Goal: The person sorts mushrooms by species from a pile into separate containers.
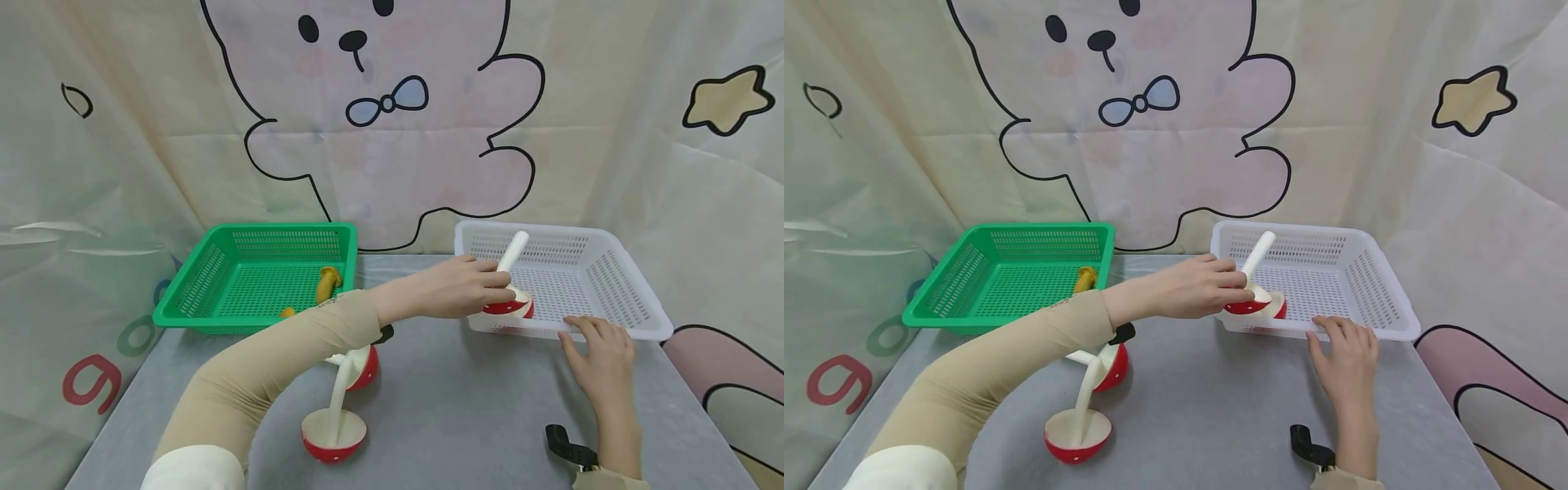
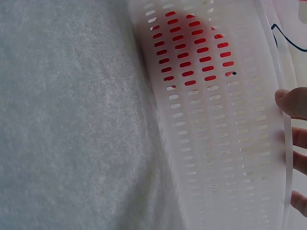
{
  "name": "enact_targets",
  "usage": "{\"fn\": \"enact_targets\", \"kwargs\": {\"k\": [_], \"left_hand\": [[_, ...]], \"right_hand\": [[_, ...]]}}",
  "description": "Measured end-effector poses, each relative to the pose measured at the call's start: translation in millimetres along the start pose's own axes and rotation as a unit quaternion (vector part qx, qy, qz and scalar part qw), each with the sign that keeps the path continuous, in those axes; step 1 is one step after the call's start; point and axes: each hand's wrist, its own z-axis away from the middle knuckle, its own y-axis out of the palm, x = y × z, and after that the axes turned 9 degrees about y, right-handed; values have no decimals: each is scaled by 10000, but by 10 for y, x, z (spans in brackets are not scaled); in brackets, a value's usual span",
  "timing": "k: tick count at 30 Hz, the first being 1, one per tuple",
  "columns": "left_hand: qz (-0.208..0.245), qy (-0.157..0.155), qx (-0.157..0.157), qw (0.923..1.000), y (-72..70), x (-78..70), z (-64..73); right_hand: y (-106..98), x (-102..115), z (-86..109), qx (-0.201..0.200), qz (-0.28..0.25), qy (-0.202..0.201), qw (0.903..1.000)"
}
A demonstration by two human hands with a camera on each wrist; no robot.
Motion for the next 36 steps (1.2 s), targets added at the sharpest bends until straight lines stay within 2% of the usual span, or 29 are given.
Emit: {"fn": "enact_targets", "kwargs": {"k": [5,9,13,24,30,36], "left_hand": [[-219,-110,-24,9997,59,98,-119],[-177,-316,159,9992,116,181,-219],[-7,-593,215,9980,198,266,-311],[411,-1207,54,9918,462,418,-508],[686,-1554,-43,9855,652,466,-560],[967,-1801,-42,9789,839,484,-586]], "right_hand": [[-8,-6,3,38,-15,23,10000],[-18,4,1,86,-28,38,10000],[-16,-1,0,119,-44,65,9999],[-18,-1,-7,128,-74,52,9999],[-12,1,-16,49,-134,-90,9999],[-14,-11,3,35,-122,-68,9999]]}}
